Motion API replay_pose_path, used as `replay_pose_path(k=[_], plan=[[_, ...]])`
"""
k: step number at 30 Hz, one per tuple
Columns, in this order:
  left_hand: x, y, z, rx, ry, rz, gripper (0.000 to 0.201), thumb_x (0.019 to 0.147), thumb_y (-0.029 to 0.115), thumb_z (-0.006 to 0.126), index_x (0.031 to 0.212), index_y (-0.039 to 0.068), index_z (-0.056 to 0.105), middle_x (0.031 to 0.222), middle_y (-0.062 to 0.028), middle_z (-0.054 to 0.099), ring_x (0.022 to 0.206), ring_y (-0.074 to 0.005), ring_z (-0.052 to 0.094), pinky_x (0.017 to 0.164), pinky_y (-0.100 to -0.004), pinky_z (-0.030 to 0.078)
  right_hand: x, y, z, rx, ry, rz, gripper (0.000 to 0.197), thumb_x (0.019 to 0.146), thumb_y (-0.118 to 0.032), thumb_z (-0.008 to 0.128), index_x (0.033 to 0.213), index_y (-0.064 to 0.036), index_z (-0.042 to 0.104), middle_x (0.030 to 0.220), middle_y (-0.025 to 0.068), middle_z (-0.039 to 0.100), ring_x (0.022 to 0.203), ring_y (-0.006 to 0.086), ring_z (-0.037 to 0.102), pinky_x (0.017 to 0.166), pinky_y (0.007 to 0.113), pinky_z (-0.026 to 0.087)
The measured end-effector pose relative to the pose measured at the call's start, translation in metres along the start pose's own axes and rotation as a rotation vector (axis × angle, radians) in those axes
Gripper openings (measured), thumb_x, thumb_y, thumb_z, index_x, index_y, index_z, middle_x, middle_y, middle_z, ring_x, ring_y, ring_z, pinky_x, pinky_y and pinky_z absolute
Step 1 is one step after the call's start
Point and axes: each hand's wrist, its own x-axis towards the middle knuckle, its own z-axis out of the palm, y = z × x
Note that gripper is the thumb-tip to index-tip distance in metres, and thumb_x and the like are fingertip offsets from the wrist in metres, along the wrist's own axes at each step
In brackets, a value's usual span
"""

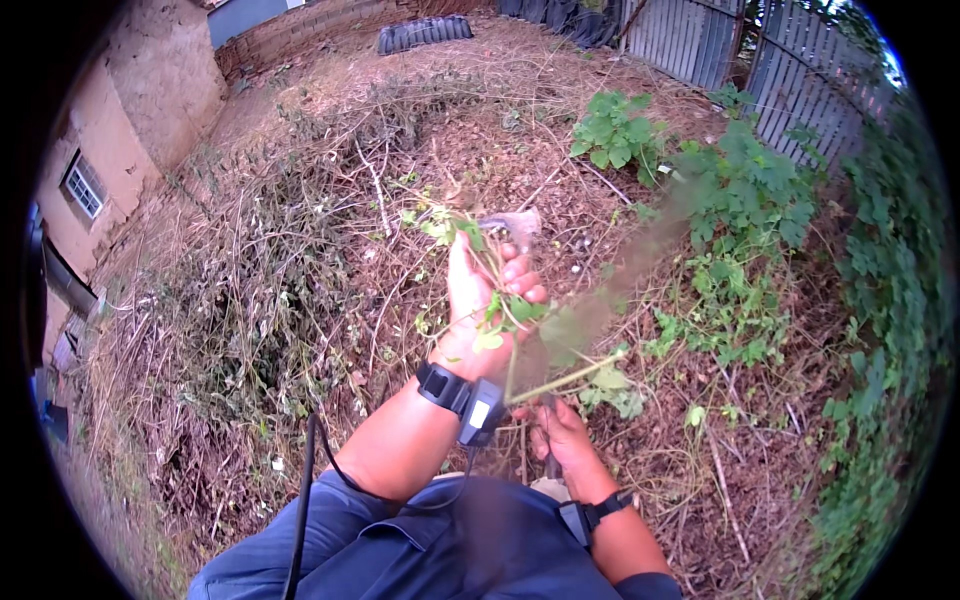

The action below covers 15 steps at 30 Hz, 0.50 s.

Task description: The person clears weeds and small plants from a dirt area using a hand tool. They pull up vegetation by hand and use the tool to loosen roots or chop through stems.

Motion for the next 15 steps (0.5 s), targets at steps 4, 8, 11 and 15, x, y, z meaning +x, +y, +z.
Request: replay_pose_path(k=[4, 8, 11, 15], plan=[[0.004, 0.032, -0.005, -0.055, 0.06, 0.12, 0.057, 0.091, 0.066, 0.038, 0.081, 0.01, 0.046, 0.057, 0.0006, 0.037, 0.047, -0.0125, 0.037, 0.049, -0.0289, 0.032, 0.005, 0.005, 0.002, -0.232, 0.043, 0.053, 0.028, 0.09, -0.017, 0.064, 0.11, -0.0046, 0.049, 0.096, 0.0123, 0.067, 0.044, 0.0072, 0.046, 0.042, 0.022, 0.039], [0.007, 0.07, -0.013, -0.04, 0.044, 0.269, 0.056, 0.092, 0.065, 0.037, 0.08, 0.011, 0.045, 0.056, 0.0009, 0.037, 0.046, -0.0122, 0.036, 0.049, -0.0286, 0.032, 0.008, 0.005, -0.006, -0.306, 0.083, 0.095, 0.027, 0.089, -0.012, 0.063, 0.11, -0.0028, 0.049, 0.091, 0.0113, 0.068, 0.042, 0.0078, 0.048, 0.039, 0.022, 0.039], [0.003, 0.104, -0.018, -0.028, 0.053, 0.403, 0.057, 0.092, 0.065, 0.036, 0.079, 0.011, 0.046, 0.055, 0.0005, 0.037, 0.045, -0.0125, 0.037, 0.048, -0.029, 0.033, 0.007, 0.012, -0.034, -0.379, 0.173, 0.079, 0.026, 0.089, -0.011, 0.062, 0.11, -0.0024, 0.049, 0.089, 0.0111, 0.068, 0.042, 0.0083, 0.048, 0.038, 0.023, 0.039], [-0.002, 0.137, -0.046, 0.227, 0.289, 0.641, 0.05, 0.094, 0.059, 0.041, 0.076, 0.013, 0.044, 0.055, 0.0009, 0.037, 0.045, -0.0116, 0.035, 0.046, -0.029, 0.032, -0.003, 0.003, -0.047, -0.34, 0.249, 0.09, 0.022, 0.091, -0.01, 0.06, 0.109, -0.0028, 0.05, 0.086, 0.0109, 0.067, 0.041, 0.0085, 0.048, 0.038, 0.023, 0.039]])
